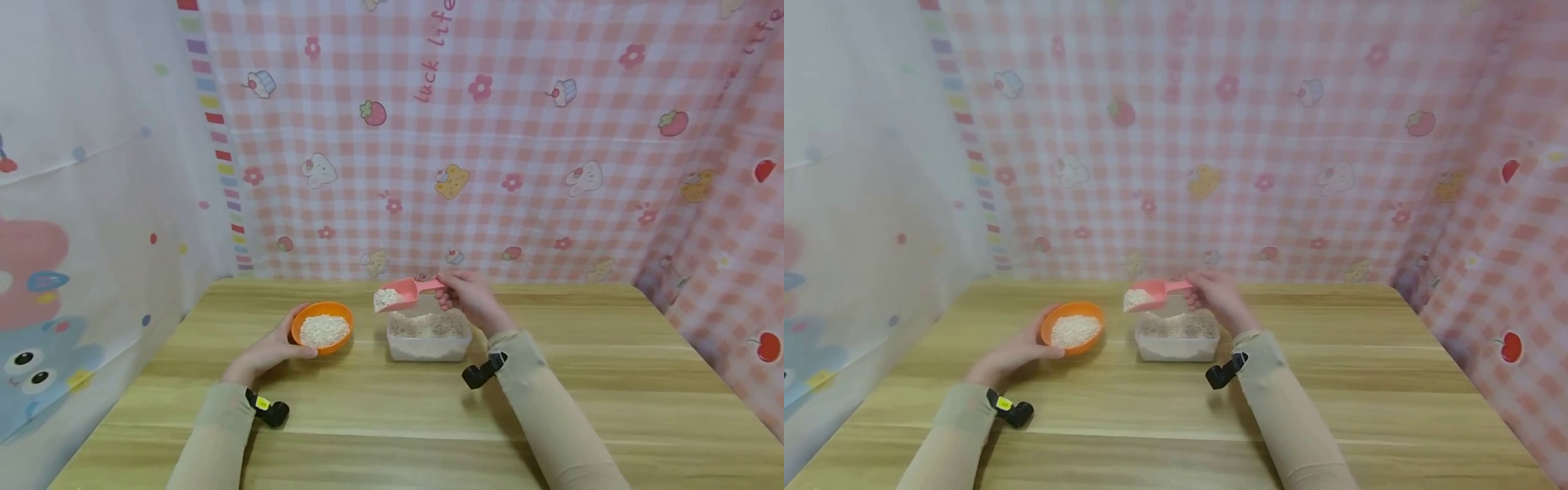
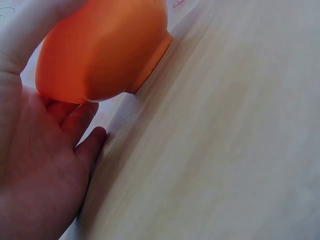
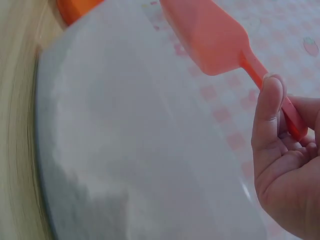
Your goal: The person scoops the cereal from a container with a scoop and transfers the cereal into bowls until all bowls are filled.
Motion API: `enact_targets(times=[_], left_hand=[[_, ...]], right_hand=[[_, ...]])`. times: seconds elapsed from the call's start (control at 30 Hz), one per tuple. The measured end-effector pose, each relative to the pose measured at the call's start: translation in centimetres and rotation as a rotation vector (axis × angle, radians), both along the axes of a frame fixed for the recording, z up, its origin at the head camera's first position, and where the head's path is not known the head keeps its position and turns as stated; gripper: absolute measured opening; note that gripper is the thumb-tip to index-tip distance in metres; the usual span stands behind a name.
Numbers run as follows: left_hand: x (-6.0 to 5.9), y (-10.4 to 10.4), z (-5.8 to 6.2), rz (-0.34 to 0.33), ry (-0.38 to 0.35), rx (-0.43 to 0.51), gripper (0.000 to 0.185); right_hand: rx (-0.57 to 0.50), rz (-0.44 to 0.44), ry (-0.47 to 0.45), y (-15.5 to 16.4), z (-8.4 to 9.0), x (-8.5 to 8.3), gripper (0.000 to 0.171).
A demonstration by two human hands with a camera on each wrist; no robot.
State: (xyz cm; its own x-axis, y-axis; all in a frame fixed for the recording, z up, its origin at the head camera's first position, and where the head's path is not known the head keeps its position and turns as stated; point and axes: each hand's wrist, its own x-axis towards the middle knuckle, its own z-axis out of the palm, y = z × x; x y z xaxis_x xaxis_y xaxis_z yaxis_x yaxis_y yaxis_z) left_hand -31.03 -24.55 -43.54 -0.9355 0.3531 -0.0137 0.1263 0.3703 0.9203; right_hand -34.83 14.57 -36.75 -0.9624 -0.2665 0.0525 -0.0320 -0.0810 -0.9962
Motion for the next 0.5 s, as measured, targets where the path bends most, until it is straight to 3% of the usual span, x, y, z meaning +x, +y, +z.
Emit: enact_targets(times=[0.5], left_hand=[[0.3,0.1,0.2,-0.007,0.022,-0.008,0.105]], right_hand=[[0.025,0.043,-0.025,-5.2,0.4,-0.7,0.033]])
